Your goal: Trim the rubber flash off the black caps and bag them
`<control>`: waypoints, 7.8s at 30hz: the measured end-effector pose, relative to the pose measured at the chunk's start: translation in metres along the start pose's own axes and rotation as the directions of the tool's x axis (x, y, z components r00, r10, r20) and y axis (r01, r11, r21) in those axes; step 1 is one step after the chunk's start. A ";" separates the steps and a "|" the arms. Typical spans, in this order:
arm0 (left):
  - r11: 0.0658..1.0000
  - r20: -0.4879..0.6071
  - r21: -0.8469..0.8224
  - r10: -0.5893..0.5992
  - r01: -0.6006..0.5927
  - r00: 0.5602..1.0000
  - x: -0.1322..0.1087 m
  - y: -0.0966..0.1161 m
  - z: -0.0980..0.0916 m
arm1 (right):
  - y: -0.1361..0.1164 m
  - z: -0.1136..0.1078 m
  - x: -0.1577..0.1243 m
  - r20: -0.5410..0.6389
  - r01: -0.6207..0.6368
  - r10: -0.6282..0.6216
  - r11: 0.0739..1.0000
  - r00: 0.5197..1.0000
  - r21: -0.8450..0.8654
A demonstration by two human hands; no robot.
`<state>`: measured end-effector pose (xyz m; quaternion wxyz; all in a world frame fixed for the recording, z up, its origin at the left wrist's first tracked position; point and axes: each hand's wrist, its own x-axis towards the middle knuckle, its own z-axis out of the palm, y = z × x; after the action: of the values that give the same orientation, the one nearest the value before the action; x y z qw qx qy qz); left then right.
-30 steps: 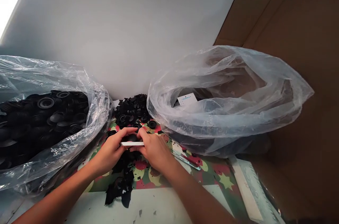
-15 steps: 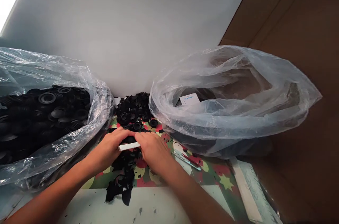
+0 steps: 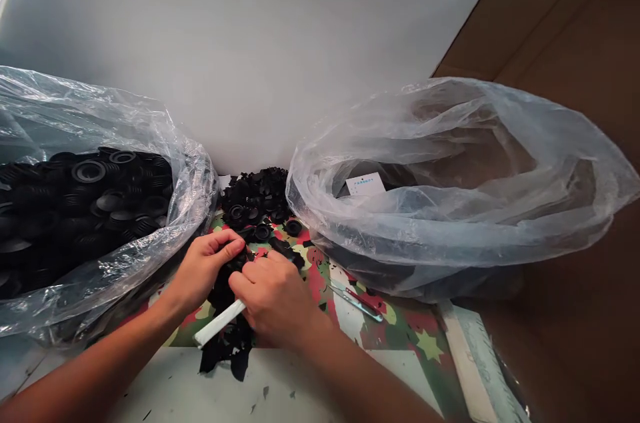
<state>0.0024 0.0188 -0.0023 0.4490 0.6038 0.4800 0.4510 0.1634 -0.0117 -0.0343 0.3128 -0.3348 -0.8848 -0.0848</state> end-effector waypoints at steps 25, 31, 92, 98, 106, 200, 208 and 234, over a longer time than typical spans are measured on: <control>0.989 -0.063 -0.145 0.033 -0.042 0.997 -0.016 -0.008 0.012 | 0.009 -0.006 -0.005 -0.196 -0.297 0.436 0.819 0.878 0.491; 0.994 -0.052 0.002 0.113 -0.113 0.992 -0.018 -0.007 0.015 | 0.004 -0.007 -0.004 -0.225 -0.291 0.474 0.783 0.851 0.550; 0.609 0.564 0.431 0.395 -0.666 0.726 0.002 -0.002 -0.030 | 0.020 -0.010 -0.007 0.175 -0.114 0.119 0.993 0.977 -0.043; 0.574 0.601 0.367 0.454 -0.731 0.658 0.000 0.010 -0.037 | 0.020 -0.017 -0.005 0.124 0.018 -0.023 0.999 0.992 0.043; 0.674 0.311 0.309 0.595 -0.671 0.741 -0.015 0.040 -0.052 | 0.041 -0.036 -0.015 0.148 -0.069 0.023 0.948 0.989 0.312; 0.933 0.206 -0.358 0.039 0.038 0.978 -0.007 -0.003 -0.014 | 0.018 -0.027 -0.011 -0.006 -0.437 0.605 0.583 0.796 0.685; 0.964 0.346 -0.203 0.237 -0.174 0.908 -0.011 -0.009 -0.016 | 0.024 -0.026 -0.013 0.074 -0.452 0.549 0.597 0.833 0.663; 0.897 0.291 0.304 0.234 -0.321 0.928 -0.011 0.002 -0.015 | 0.011 -0.018 -0.010 0.009 -0.375 0.385 0.894 0.923 0.245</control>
<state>-0.0134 0.0097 0.0014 0.3225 0.7874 0.4002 0.3404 0.1854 -0.0156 -0.0271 0.3794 -0.4586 -0.7996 0.0799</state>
